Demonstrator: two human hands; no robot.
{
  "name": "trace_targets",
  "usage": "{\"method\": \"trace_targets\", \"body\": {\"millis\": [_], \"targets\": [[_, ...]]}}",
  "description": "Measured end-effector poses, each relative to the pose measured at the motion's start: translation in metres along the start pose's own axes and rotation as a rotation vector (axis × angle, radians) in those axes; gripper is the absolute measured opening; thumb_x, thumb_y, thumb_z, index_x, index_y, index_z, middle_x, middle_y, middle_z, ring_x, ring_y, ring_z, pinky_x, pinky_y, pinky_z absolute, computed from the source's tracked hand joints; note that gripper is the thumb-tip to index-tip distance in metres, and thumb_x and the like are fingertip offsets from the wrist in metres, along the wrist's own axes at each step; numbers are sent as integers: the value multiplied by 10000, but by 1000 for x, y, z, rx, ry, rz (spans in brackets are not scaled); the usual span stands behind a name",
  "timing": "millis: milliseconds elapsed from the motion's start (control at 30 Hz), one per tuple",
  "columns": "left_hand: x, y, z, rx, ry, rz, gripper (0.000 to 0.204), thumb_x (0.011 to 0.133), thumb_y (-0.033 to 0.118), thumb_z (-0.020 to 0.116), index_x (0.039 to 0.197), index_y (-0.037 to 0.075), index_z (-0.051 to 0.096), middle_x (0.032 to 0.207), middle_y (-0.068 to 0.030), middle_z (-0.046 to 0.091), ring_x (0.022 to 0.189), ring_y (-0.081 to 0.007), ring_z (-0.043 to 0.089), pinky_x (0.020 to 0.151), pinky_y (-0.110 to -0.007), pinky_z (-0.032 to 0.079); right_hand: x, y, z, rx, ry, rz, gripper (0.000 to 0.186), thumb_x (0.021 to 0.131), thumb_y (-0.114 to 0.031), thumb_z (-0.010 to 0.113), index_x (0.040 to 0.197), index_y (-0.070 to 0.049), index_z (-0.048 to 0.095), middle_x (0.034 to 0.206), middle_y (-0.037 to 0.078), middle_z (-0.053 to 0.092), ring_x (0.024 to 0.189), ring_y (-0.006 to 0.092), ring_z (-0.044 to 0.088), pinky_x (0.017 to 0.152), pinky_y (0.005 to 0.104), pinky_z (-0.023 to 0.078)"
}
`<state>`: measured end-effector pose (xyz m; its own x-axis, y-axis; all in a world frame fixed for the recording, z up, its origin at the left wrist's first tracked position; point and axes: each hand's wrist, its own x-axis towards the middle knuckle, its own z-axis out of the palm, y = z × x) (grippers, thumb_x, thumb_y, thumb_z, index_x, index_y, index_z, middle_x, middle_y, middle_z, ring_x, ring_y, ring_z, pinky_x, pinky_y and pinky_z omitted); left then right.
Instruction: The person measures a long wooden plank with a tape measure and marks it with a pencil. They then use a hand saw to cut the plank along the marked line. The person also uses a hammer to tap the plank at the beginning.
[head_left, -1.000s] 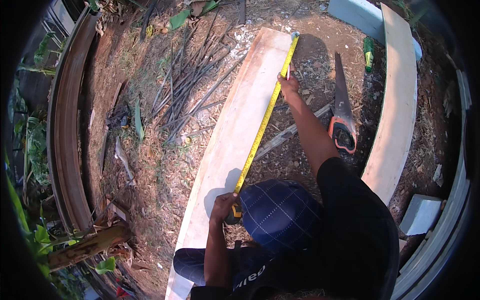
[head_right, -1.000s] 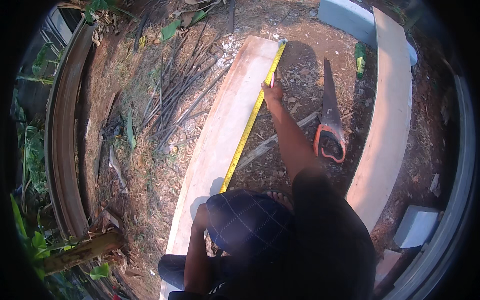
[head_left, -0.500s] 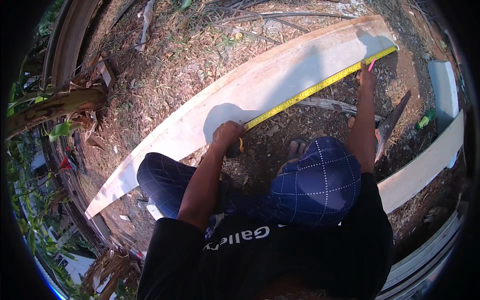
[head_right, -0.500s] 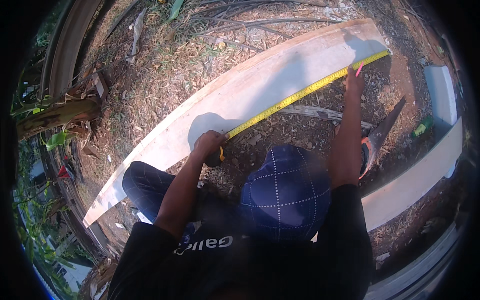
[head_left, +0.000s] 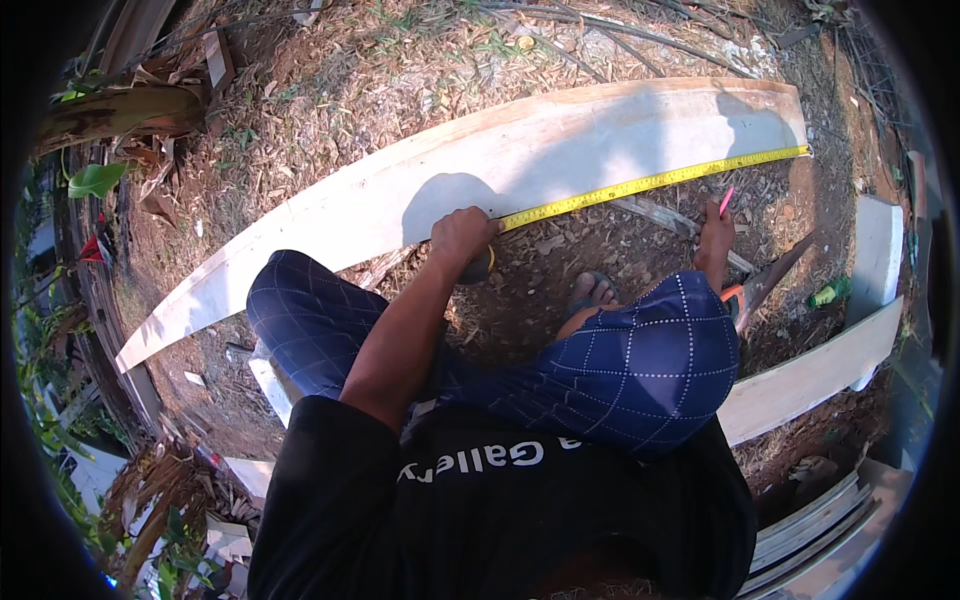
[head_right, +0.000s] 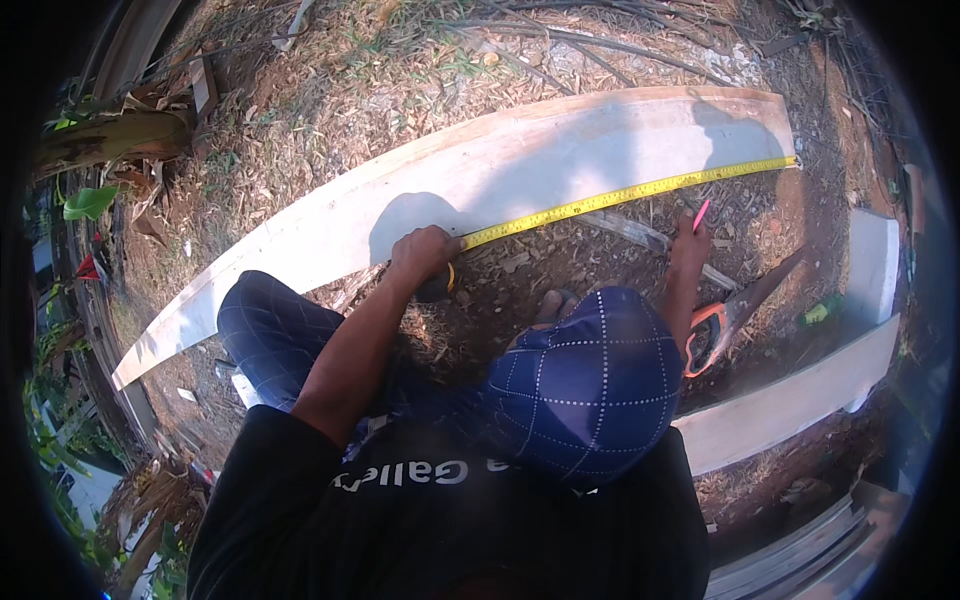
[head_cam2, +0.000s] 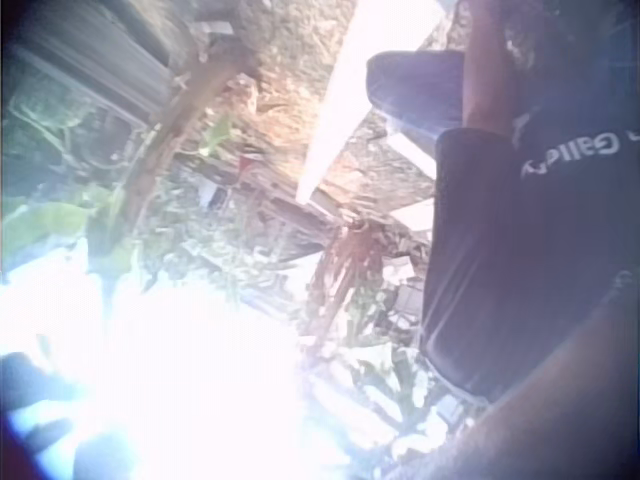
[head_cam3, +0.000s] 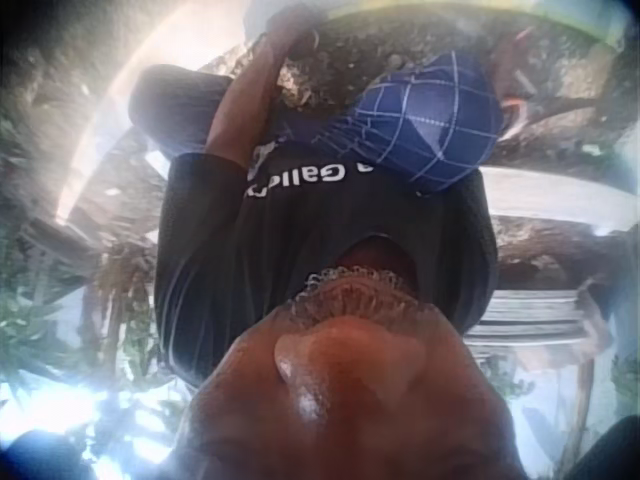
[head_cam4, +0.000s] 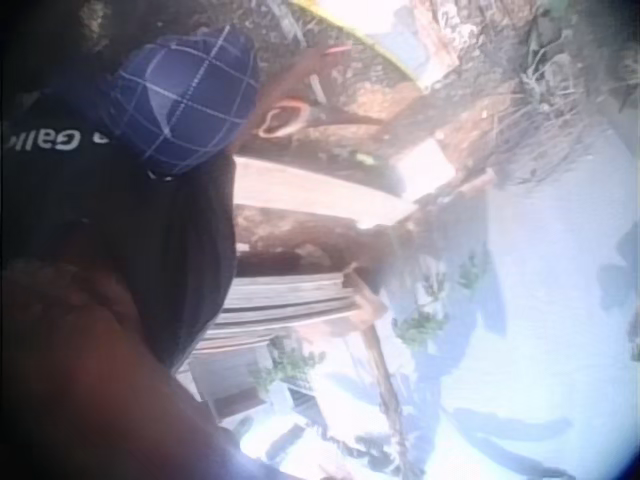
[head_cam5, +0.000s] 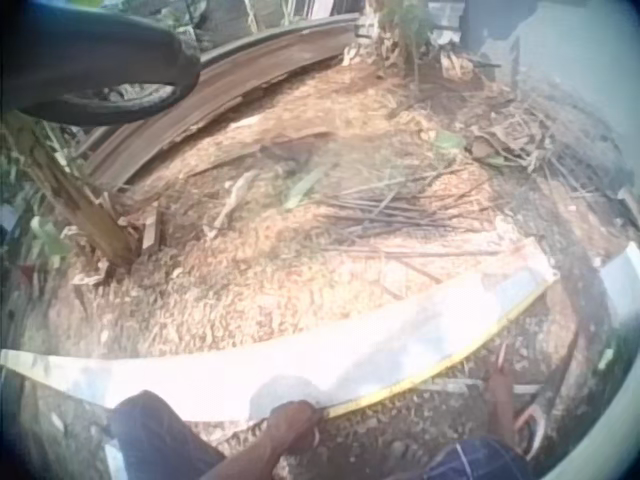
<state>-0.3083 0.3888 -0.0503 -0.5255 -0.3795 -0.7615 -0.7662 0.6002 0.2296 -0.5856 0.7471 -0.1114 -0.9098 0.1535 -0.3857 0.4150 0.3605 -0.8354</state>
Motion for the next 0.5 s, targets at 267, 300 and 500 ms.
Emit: {"method": "trace_targets", "body": {"millis": [267, 300, 500], "targets": [[5, -8, 6, -13, 32, -4, 466, 949, 537, 599, 967, 113, 792, 1029, -157, 758, 988, -355, 713, 889, -476, 529, -17, 4, 6, -38, -125, 49, 316, 999, -400, 645, 955, -88, 622, 755, -17, 582, 552, 83, 488, 492, 268, 402], [5, -7, 5, -8, 35, -13, 469, 949, 540, 599, 972, 113, 791, 1037, -157, 757, 992, -354, 713, 890, -475, 528, -17, 5, 7, -46, -152, 64, 317, 997, -402, 646, 956, -88, 626, 757, -18, 583, 555, 83, 489, 496, 268, 404], [4, -5, 3, -3, 1, -30, 493, 954, 553, 590, 1017, 103, 781, 1088, -168, 747, 1042, -365, 703, 906, -475, 530, -16, 12, 22, -73, -186, 53, 325, 994, -414, 651, 940, -94, 656, 755, -22, 598, 547, 81, 479, 493, 259, 386]]}}
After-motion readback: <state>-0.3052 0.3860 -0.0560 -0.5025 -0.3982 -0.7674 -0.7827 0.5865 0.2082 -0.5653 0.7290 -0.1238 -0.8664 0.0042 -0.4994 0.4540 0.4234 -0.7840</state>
